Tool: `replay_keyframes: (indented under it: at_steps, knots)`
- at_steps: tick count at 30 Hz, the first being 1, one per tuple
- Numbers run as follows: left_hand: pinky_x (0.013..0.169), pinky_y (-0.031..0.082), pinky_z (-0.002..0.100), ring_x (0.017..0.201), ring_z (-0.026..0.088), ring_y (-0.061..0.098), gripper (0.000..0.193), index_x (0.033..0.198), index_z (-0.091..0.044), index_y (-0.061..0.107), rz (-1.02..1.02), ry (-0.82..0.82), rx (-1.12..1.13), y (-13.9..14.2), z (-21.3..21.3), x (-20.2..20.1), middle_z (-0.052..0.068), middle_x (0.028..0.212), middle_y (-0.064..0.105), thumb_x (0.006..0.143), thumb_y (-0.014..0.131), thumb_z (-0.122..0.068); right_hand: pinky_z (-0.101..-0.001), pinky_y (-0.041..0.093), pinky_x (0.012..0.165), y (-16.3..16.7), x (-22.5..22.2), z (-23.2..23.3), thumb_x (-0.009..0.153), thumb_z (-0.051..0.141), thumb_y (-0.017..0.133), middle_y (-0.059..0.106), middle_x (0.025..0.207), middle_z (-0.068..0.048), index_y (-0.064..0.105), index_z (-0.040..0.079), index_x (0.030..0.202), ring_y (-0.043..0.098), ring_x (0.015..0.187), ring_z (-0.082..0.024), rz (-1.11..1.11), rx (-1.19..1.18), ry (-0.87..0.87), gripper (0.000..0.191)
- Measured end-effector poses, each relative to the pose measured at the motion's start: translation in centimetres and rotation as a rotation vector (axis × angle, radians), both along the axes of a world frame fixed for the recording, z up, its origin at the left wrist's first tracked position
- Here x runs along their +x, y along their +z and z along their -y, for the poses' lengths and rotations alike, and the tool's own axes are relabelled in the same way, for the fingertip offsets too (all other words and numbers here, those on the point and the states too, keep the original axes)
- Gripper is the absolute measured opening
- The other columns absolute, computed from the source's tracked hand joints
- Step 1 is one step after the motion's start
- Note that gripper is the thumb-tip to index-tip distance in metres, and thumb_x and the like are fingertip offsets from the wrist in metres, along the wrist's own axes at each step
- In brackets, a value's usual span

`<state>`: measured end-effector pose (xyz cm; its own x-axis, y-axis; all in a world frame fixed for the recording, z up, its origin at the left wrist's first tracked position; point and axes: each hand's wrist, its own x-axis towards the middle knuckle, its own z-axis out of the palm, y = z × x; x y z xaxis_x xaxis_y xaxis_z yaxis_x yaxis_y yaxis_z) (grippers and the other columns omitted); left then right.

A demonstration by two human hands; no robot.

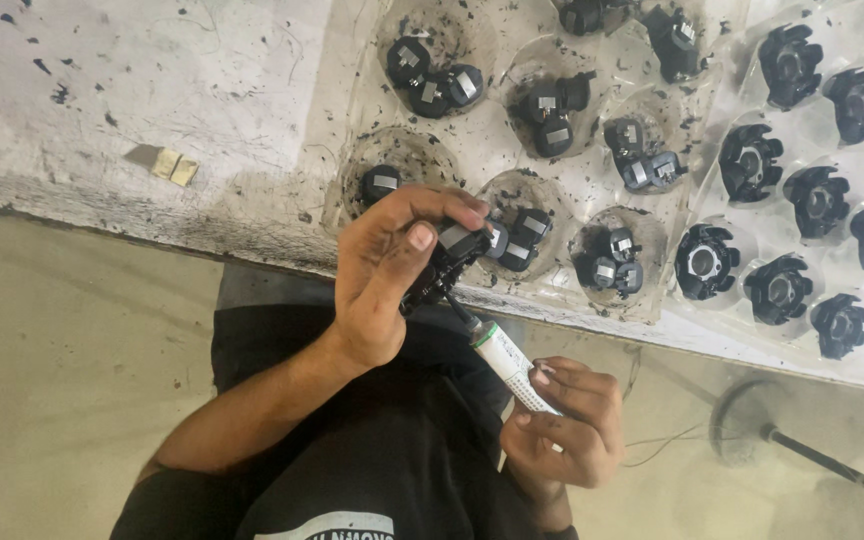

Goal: The person holds a small black rotor-like component in one hand and a glue tube in the other, squeezing adhesive onto the component's parts. They place the treated component back into a blister tray, pick up the next one, and repeat the gluing step across many components in the trays.

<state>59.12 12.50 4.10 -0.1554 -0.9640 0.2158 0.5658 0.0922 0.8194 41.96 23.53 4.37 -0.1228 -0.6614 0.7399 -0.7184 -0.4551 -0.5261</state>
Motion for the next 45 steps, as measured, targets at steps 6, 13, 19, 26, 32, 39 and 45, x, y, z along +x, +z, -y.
replay_keyframes:
  at_steps: [6, 13, 19, 26, 32, 39, 45]
  knots:
    - [0.100, 0.058, 0.048, 0.115, 0.033, 0.068, 0.036, 0.126, 0.005, 0.055, -0.394, -0.102, 0.280, -0.8, 0.3, -0.4, 0.023, 0.127, 0.063, 0.107, 0.058, -0.026, -0.0450, 0.068, 0.076, -0.2, 0.1, -0.1, 0.085, -0.011, 0.076, 0.064, 0.091, -0.015, 0.046, 0.006, 0.080, 0.068, 0.087, -0.029, 0.013, 0.036, -0.034, 0.034]
    - [0.099, 0.058, 0.062, 0.119, 0.046, 0.066, 0.042, 0.130, -0.002, 0.051, -0.770, -0.176, 0.545, -0.6, -0.9, -1.4, 0.023, 0.128, 0.061, 0.101, 0.059, -0.031, -0.0452, 0.067, 0.085, -0.8, 0.3, -0.4, 0.086, -0.011, 0.076, 0.060, 0.103, -0.013, 0.045, 0.008, 0.087, 0.066, 0.103, -0.029, 0.139, -0.012, -0.111, 0.037]
    - [0.097, 0.057, 0.063, 0.117, 0.048, 0.065, 0.043, 0.130, 0.000, 0.054, -0.781, -0.159, 0.636, -0.5, -1.1, -1.9, 0.024, 0.122, 0.065, 0.102, 0.055, -0.033, -0.0522, 0.067, 0.087, -0.4, -0.4, -0.5, 0.083, -0.015, 0.071, 0.060, 0.099, -0.015, 0.047, 0.007, 0.083, 0.065, 0.096, -0.030, 0.068, 0.055, -0.031, 0.033]
    - [0.097, 0.057, 0.063, 0.117, 0.048, 0.066, 0.043, 0.129, 0.000, 0.058, -0.799, -0.157, 0.638, -0.4, -1.3, -1.9, 0.024, 0.124, 0.066, 0.103, 0.053, -0.034, -0.0477, 0.067, 0.079, -0.9, -0.3, -0.7, 0.085, -0.014, 0.072, 0.059, 0.098, -0.014, 0.046, 0.008, 0.083, 0.064, 0.095, -0.029, 0.122, 0.017, -0.042, 0.034]
    - [0.096, 0.056, 0.062, 0.117, 0.049, 0.066, 0.044, 0.127, 0.000, 0.060, -0.816, -0.171, 0.695, -0.1, -1.5, -1.9, 0.024, 0.122, 0.067, 0.102, 0.052, -0.035, -0.0480, 0.067, 0.079, -1.5, -0.3, -1.0, 0.084, -0.009, 0.073, 0.059, 0.096, -0.013, 0.048, 0.008, 0.079, 0.064, 0.094, -0.028, 0.196, -0.011, -0.037, 0.031]
    - [0.096, 0.056, 0.063, 0.114, 0.050, 0.066, 0.045, 0.124, -0.001, 0.061, -0.817, -0.187, 0.759, 0.0, -1.0, -1.9, 0.024, 0.120, 0.067, 0.102, 0.053, -0.038, -0.0512, 0.067, 0.084, -1.5, -0.8, -0.8, 0.083, -0.011, 0.072, 0.060, 0.095, -0.013, 0.049, 0.008, 0.078, 0.065, 0.093, -0.029, 0.164, -0.006, 0.000, 0.031]
    - [0.095, 0.055, 0.062, 0.113, 0.050, 0.066, 0.046, 0.122, -0.001, 0.063, -0.820, -0.192, 0.824, 0.1, -0.9, -1.8, 0.024, 0.120, 0.068, 0.098, 0.055, -0.040, -0.0485, 0.069, 0.080, -0.7, -0.9, -0.6, 0.082, -0.013, 0.074, 0.062, 0.093, -0.013, 0.048, 0.009, 0.083, 0.067, 0.090, -0.027, 0.093, -0.007, -0.023, 0.034]
